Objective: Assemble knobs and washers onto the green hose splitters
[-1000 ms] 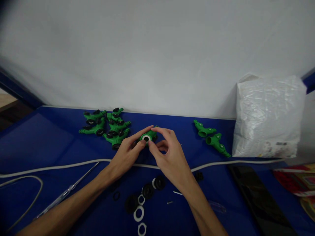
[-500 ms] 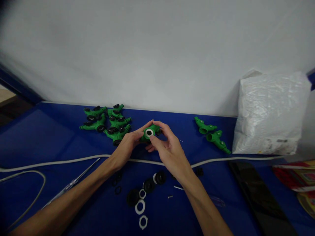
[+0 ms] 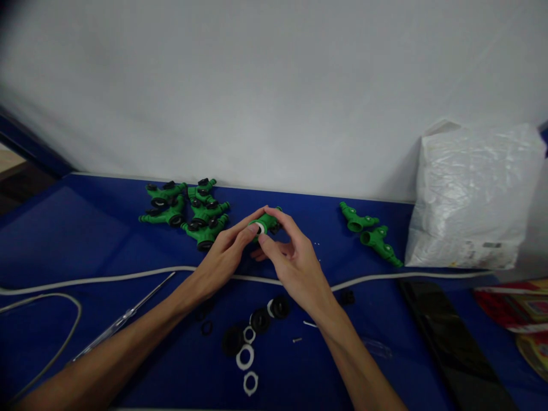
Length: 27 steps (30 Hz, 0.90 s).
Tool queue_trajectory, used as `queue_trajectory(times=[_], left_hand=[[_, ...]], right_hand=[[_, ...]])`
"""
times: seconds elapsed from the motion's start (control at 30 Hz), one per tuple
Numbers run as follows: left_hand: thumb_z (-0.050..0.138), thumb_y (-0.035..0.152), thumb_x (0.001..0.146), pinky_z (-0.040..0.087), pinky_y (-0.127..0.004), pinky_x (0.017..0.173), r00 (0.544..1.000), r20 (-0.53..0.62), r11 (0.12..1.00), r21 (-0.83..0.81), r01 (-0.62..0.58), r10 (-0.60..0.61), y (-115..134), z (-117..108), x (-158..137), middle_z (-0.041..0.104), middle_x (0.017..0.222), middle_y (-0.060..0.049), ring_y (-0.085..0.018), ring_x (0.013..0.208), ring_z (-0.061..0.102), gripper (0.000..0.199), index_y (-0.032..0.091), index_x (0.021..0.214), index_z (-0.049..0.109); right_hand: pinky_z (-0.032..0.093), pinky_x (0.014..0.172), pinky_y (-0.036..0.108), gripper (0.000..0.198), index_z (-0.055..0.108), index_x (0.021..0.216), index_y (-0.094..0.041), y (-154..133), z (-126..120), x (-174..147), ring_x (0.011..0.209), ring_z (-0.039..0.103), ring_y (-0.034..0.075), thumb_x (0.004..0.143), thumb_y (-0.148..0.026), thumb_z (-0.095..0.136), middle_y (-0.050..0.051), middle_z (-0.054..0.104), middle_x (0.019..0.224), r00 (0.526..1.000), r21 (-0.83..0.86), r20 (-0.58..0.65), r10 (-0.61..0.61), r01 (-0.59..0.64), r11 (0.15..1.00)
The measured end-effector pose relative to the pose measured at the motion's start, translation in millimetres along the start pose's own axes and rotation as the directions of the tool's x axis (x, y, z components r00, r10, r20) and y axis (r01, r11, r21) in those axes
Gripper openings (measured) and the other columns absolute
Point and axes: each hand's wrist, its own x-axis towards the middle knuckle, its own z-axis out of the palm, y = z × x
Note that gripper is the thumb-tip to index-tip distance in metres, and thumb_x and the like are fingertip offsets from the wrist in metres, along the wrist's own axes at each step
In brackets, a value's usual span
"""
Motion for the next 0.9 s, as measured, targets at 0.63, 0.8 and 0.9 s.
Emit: queue_trajectory(times=[0.63,0.8,0.9], left_hand=[[0.050,0.049,0.102,0.035,-0.034,0.122,0.999,-0.026,0.999,0.038,-0.027,0.028,-1.9,-2.6,-0.4,0.059,0.152,-0.005,-0.025,0.146,0.050,0.058,0.020,0.153,0.054],[0.057,0.051,0.098,0.041,-0.035,0.117,1.000,-0.016,0.999,0.042,-0.008,0.009,-1.2,-4.5,0.4,0.062,0.149,-0.005,-0.027,0.140,0.056,0.063,0.020,0.153,0.052],[0.059,0.052,0.097,0.045,-0.034,0.112,1.000,-0.013,0.999,0.037,-0.001,0.001,-1.7,-5.0,1.3,0.064,0.146,-0.005,-0.028,0.133,0.061,0.066,0.018,0.153,0.052]], right_hand=[[0.066,0.092,0.040,0.055,0.059,0.143,-0.034,-0.1,-1.4,-0.9,0.127,0.066,0.029,0.091,-0.042,0.074,0.005,0.060,0.151,0.999,-0.124,-0.001,-0.044,0.043,0.991],[0.063,0.100,0.041,0.053,0.061,0.143,-0.031,-1.3,-3.3,-1.2,0.148,0.047,0.032,0.091,-0.039,0.074,0.004,0.058,0.153,0.996,-0.167,0.002,-0.086,0.085,0.982],[0.063,0.100,0.044,0.055,0.058,0.145,-0.033,-1.6,-4.0,-1.6,0.138,0.058,0.031,0.092,-0.040,0.073,0.004,0.055,0.156,0.997,-0.149,0.033,-0.064,0.068,0.987]])
